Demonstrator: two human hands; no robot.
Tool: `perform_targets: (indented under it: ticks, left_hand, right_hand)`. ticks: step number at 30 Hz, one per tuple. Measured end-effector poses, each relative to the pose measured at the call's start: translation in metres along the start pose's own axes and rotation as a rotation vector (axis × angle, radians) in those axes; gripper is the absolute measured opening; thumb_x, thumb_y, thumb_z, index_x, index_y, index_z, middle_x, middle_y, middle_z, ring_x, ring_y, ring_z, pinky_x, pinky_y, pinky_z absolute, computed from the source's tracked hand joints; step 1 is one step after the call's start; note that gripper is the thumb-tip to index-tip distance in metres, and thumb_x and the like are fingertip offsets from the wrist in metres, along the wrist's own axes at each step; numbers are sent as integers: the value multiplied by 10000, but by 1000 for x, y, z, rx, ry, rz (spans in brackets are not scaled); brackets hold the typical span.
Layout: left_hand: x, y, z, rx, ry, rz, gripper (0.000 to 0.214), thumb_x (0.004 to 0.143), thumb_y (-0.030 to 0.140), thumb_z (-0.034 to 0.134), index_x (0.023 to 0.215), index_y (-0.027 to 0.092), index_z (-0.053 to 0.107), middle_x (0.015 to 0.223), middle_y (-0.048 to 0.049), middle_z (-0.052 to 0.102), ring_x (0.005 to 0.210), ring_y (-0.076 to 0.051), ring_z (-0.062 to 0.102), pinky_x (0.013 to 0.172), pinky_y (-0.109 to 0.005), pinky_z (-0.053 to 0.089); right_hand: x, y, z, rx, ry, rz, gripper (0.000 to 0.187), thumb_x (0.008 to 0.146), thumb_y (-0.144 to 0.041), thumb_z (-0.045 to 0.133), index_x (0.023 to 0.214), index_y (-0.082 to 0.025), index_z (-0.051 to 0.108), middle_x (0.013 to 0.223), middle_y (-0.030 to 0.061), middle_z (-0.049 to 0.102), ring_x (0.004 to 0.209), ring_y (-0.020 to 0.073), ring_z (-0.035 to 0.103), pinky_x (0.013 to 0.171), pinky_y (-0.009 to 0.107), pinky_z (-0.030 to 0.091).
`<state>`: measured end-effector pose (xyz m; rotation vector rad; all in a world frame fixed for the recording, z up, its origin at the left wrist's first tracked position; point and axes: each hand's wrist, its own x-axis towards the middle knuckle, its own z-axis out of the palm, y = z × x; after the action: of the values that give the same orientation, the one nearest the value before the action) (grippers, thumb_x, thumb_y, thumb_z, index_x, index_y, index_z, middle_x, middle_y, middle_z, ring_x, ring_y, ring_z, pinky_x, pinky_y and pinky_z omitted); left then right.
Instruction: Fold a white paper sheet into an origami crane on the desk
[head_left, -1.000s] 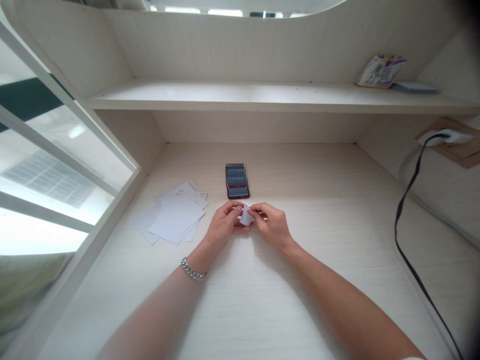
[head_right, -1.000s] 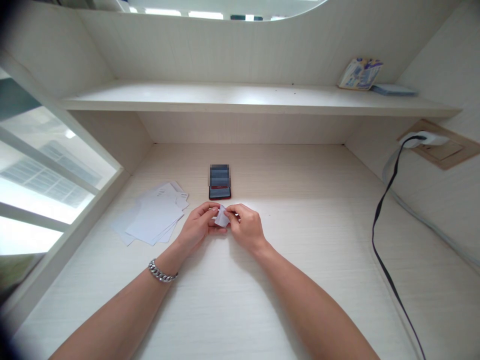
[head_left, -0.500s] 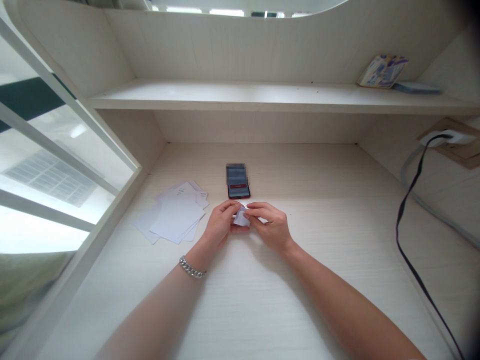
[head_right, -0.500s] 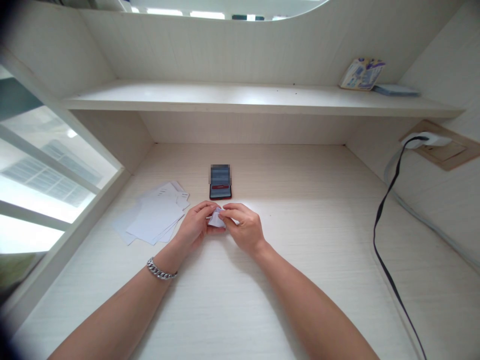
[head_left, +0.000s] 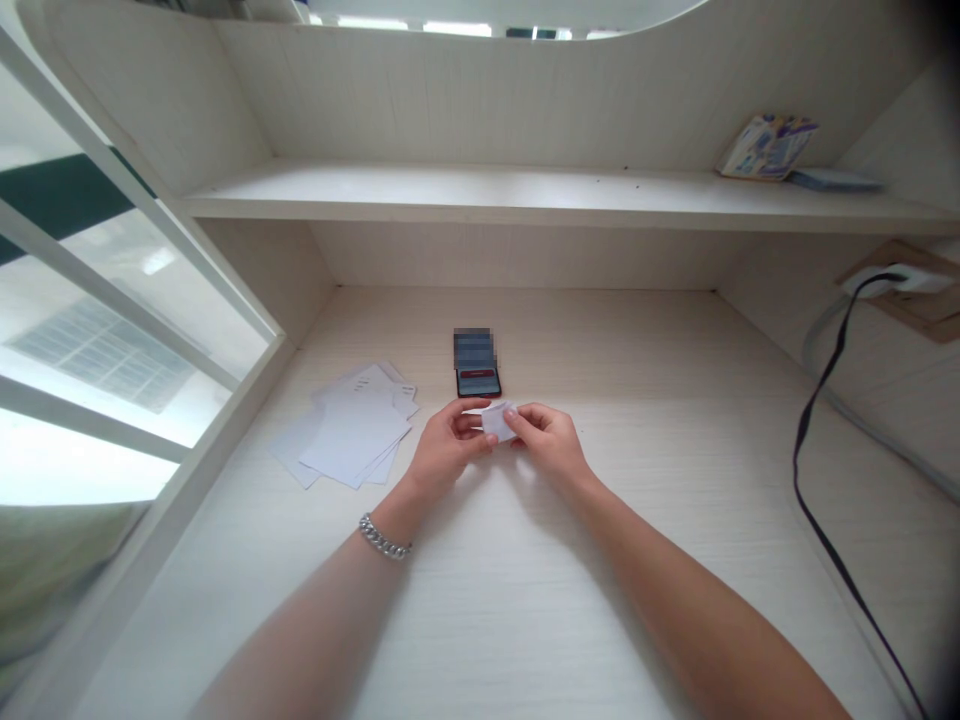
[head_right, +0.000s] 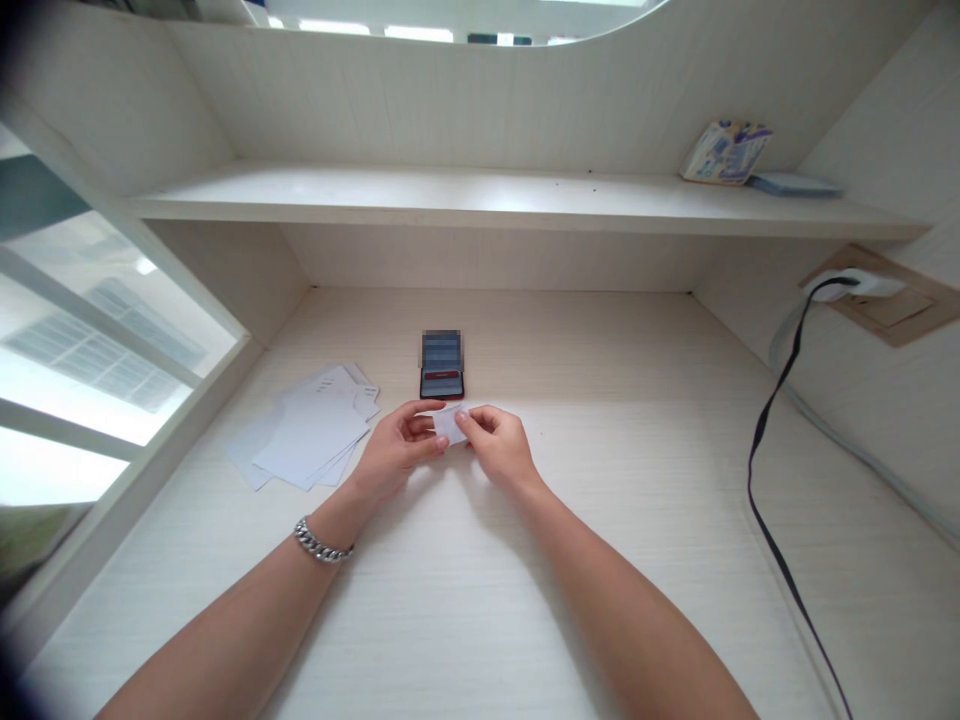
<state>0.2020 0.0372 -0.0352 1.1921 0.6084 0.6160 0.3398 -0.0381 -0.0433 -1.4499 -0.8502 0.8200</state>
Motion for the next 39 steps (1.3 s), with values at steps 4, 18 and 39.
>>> perform_targets:
  ticks: [4,18,39]
  left_hand:
    - [3,-3,-1,63,104,63,385,677,306,692,1007,140,582,868,-89,668,731,-146,615,617,-245,500]
    - [3,2,-5,389,115,174,348,775,416,558,963,150,681,794,-59,673,588,-112,540,554,-225,447]
    - [-2,2,3,417,16,235,449,694,91,531,1116,221,609,1227,-76,538,1105,-225,513,856,-309,470]
  right_hand:
    - [3,-1,-4,74,-62,92,308,693,-430,646,644,-126,626,599,40,597,538,129,523,511,252,444]
    - [1,-6,-6,18,-202,28,282,722,-428,609,734,-157,683,986,89,647,746,173,605,569,249,486]
    - [-9,-7,3,-177,-196,-140,263,744,-185,487,917,-182,685,767,19,662,691,159,600,607,249,471]
